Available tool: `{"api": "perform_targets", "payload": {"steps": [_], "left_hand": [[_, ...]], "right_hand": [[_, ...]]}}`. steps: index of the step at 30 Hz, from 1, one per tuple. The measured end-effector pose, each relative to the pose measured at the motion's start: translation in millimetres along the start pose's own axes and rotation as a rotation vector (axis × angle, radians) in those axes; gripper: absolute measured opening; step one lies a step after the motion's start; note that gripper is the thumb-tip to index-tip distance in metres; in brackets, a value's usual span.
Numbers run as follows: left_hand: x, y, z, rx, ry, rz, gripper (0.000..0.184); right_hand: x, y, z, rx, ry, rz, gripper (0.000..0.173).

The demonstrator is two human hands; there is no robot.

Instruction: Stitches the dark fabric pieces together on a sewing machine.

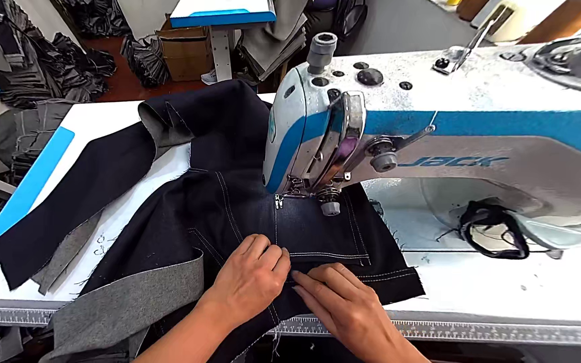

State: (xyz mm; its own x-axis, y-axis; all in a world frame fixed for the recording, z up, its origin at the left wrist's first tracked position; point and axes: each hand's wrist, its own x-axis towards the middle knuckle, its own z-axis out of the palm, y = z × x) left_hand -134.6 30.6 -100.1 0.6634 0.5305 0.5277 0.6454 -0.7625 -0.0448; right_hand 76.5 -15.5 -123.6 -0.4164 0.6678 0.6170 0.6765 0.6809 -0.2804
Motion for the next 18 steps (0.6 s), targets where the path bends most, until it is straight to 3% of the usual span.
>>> {"api": "perform_targets", "payload": {"steps": [2, 8, 13, 18], "left_hand": [[4, -1, 1, -0.005, 0.018, 0.017, 0.019], [8, -3, -4, -0.191, -0.02, -0.165, 0.019], [9, -10, -5, -0.236, -0.036, -0.108, 0.017], [3, -15, 4, -0.28, 0.083, -0.075, 0.016]], "right_hand": [[1, -6, 2, -0.049, -0.019, 0.049, 0.028], [1, -11, 8, -0.122, -0.052, 0.068, 0.036], [1, -13, 10, -0.127, -0.054, 0.074, 0.036], [6, -19, 10, -0.203, -0.071, 0.09, 0.036]]}}
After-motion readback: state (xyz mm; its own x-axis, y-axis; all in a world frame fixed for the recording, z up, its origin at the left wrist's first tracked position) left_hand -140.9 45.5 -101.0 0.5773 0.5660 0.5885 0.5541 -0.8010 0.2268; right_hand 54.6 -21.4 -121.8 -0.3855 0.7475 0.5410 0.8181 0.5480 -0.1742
